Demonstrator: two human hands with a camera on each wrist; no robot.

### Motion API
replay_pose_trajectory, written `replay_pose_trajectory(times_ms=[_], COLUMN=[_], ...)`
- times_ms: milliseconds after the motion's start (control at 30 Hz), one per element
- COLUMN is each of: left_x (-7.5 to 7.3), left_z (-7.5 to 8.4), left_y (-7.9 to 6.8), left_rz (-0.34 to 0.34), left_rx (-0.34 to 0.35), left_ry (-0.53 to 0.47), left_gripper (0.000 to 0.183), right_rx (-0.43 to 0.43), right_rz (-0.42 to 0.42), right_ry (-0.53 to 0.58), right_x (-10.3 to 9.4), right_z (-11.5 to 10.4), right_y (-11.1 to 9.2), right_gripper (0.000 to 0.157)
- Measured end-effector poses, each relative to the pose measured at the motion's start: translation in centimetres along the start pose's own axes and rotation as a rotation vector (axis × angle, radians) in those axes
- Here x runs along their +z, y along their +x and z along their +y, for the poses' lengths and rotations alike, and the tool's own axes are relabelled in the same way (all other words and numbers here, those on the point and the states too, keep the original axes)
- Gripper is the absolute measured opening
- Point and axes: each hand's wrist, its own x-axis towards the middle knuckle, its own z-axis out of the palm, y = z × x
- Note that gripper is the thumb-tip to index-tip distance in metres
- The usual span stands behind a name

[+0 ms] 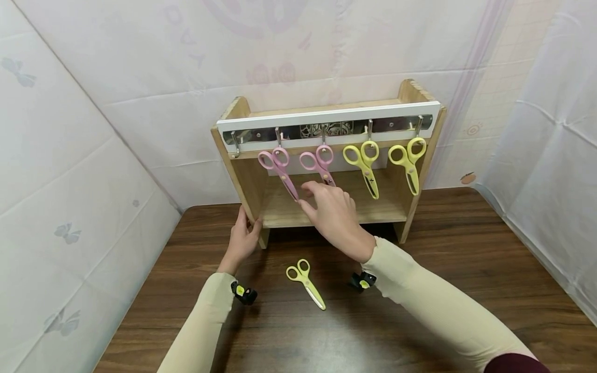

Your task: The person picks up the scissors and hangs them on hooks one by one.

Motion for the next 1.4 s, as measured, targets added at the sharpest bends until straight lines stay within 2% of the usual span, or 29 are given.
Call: replay_pose_trajectory(times_ms=[200,333,600,867,1133,1233,1400], left_x=[-0.1,-0.2,0.0,0.0,0.1,0.1,-0.2], left_z=[0.1,0.2,0.2,0.2,0.1,0.7,3.4], left_y=[-0.2,-0.2,-0.3,-0.4,-0.3,-0.4,-1.0], left_rz=[0.001,0.005,0.005,-0.008,-0.007,-0.011,-0.017], left_rx=[0.004,-0.001,-0.017,-0.005,-0.008,-0.016,-0.026], left_ry=[0.003,-0.001,-0.001,-0.009,-0.037,-0.041,-0.026], left_gripper=[0.051,0.050,0.051,0.054,0.056,0.056,0.053], right_rx=[-0.071,-0.094,-0.088,-0.169,-0.133,-0.137,-0.147], right_rz=[0.012,-0.013,-0.209,-0.312,-0.451,-0.486,-0.503], right_ry=[-0.011,-0.052,-0.128,-0.156,-0.147,-0.145,-0.168], right_x=[-0.7,0.0,3.1,5.4,6.9,7.4,8.0], right_z=[-0.1,0.2,1.6,2.6,2.5,2.5,2.5], right_y=[-2.0,-3.8,-7.3,-9.9,-11.5,-11.9,-12.2], right_gripper=[0.027,0.029,0.042,0.056,0.058,0.056,0.056])
